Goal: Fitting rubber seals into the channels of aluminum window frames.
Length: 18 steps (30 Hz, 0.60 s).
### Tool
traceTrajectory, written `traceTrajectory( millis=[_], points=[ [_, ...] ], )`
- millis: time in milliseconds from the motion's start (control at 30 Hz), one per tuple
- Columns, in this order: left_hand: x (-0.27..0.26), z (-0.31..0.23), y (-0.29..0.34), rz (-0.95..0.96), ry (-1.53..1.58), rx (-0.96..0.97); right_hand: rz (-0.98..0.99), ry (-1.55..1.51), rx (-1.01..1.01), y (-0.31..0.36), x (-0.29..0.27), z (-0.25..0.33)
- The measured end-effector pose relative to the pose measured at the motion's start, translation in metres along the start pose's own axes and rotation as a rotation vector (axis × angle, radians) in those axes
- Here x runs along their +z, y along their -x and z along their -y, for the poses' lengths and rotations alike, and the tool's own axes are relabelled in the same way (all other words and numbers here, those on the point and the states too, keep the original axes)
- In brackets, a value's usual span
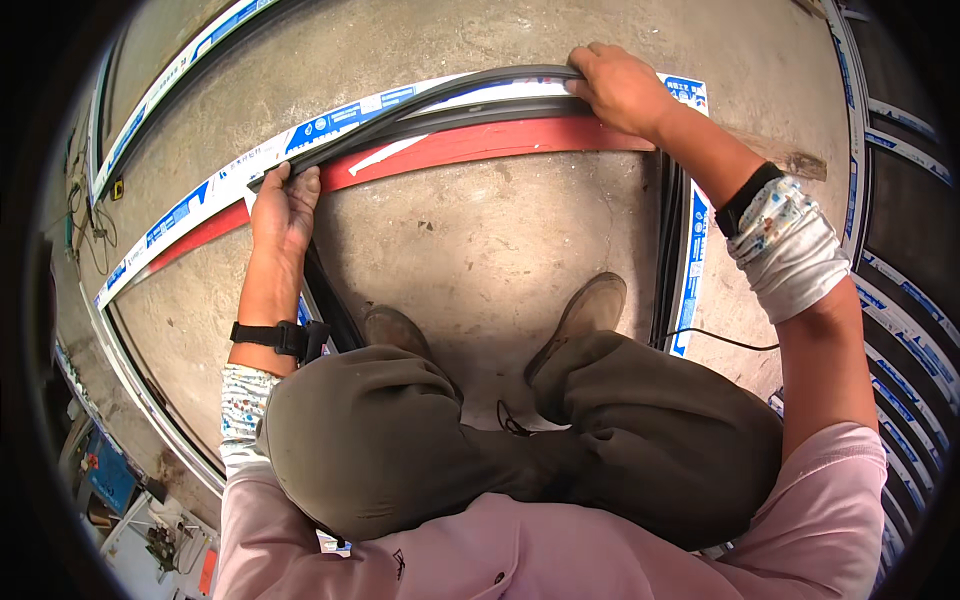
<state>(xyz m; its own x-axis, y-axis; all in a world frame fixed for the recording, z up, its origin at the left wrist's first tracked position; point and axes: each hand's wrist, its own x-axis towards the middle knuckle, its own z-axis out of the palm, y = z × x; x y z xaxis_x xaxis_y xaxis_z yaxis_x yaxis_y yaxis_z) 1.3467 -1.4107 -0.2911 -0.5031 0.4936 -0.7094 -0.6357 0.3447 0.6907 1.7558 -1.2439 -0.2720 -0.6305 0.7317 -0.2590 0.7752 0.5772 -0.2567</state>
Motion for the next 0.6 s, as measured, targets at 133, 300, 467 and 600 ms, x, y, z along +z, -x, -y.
traceTrajectory(
  millis=[133, 300, 467, 600],
  points=[
    [-0.007, 0.014, 0.013, 0.043, 0.057, 0.001, 0.083, 0.004, 0.035, 0.017, -0.009, 0.017],
    [-0.003, 0.028, 0.025, 0.05, 0.184, -0.051, 0.231, 0.142, 0.102, 0.008, -0.028, 0.031],
    [-0.001, 0.029, 0.019, 0.115, 0.207, -0.003, 0.264, 0.332, -0.042, 0.022, -0.042, 0.043],
    [0.023, 0.048, 0.035, 0.115, 0.128, -0.111, 0.54, 0.401, 0.084, 0.044, -0.044, 0.026]
  ],
)
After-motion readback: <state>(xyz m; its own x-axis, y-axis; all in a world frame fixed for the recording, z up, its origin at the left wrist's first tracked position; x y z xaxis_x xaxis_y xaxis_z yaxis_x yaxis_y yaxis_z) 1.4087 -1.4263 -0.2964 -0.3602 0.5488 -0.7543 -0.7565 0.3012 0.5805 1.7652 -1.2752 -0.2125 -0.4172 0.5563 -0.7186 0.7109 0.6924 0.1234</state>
